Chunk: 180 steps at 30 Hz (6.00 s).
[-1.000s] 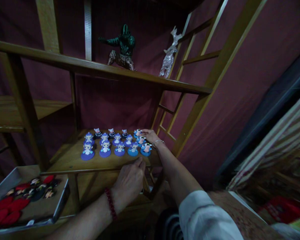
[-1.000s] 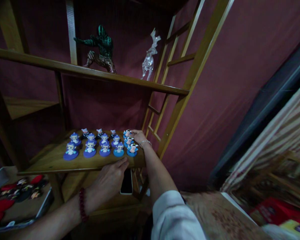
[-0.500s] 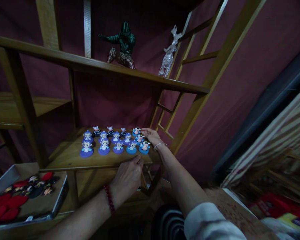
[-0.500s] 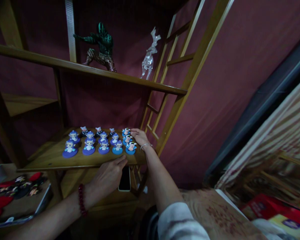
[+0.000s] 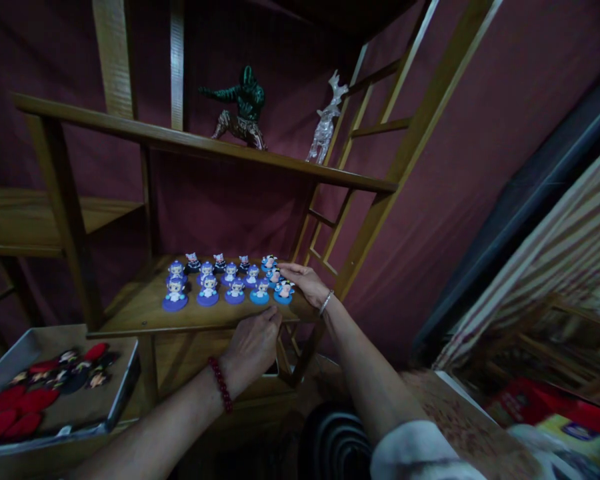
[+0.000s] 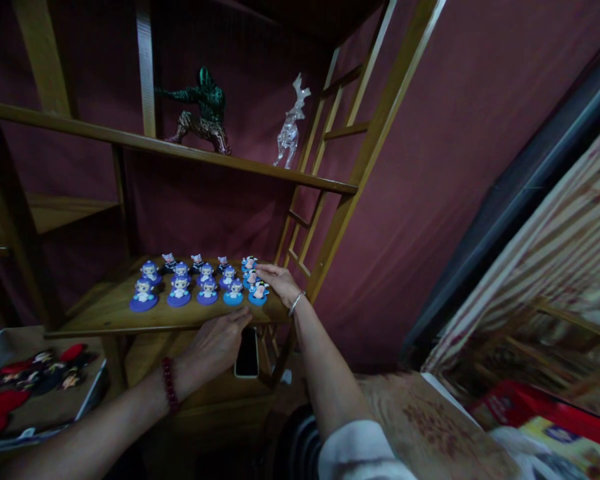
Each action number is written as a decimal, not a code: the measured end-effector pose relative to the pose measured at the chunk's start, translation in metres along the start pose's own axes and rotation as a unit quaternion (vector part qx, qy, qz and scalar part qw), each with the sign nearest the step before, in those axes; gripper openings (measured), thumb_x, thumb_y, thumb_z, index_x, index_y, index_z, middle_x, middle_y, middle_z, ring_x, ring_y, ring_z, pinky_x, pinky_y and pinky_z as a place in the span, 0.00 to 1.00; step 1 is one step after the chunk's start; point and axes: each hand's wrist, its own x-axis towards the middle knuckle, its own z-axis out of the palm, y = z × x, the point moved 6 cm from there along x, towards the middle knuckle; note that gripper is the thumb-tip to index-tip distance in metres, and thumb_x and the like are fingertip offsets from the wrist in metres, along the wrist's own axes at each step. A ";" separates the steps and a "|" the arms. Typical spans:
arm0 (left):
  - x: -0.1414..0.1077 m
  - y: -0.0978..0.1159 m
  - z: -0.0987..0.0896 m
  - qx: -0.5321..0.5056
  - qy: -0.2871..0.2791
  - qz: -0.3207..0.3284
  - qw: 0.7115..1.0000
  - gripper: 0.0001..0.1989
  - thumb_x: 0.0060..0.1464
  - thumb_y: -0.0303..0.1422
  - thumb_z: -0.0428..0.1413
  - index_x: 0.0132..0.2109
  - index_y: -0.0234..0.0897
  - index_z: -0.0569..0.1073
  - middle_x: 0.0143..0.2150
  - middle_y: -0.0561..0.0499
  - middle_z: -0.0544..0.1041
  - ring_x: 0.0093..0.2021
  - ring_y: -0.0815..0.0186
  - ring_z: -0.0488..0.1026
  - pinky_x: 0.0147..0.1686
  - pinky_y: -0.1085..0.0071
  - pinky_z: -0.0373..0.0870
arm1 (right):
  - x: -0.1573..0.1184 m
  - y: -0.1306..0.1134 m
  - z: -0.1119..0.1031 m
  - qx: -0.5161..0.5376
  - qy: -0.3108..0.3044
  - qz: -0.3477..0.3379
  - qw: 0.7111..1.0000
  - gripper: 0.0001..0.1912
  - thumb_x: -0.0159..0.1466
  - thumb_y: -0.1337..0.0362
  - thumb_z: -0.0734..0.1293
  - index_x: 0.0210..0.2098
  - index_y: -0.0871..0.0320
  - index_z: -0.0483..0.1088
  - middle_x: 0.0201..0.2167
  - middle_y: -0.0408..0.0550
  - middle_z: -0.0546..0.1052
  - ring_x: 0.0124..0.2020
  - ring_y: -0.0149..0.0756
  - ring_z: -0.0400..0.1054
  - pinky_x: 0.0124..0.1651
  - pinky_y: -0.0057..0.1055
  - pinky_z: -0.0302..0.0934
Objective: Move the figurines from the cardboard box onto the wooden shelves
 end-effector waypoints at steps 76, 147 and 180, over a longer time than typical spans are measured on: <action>-0.007 0.005 0.001 0.031 0.023 0.014 0.999 0.20 0.45 0.15 0.42 0.45 0.28 0.67 0.48 0.39 0.70 0.48 0.61 0.69 0.48 0.66 0.66 | -0.048 0.000 0.010 -0.059 0.021 -0.018 0.998 0.19 0.40 0.60 0.73 0.32 0.58 0.72 0.29 0.44 0.76 0.31 0.32 0.69 0.39 0.30 0.63; -0.080 -0.175 -0.094 0.026 0.118 -0.241 0.963 0.18 0.50 0.39 0.50 0.47 0.36 0.69 0.41 0.45 0.75 0.44 0.60 0.69 0.42 0.69 0.65 | -0.086 -0.035 0.186 -0.380 0.117 -0.149 0.905 0.19 0.55 0.70 0.62 0.47 0.58 0.64 0.30 0.48 0.77 0.34 0.35 0.71 0.41 0.31 0.63; -0.093 -0.179 -0.100 0.016 0.143 -0.236 0.961 0.19 0.50 0.37 0.48 0.47 0.33 0.69 0.42 0.43 0.75 0.45 0.58 0.69 0.45 0.67 0.64 | -0.097 -0.036 0.190 -0.338 0.126 -0.163 0.918 0.19 0.54 0.69 0.62 0.46 0.56 0.63 0.38 0.48 0.75 0.36 0.34 0.70 0.45 0.33 0.62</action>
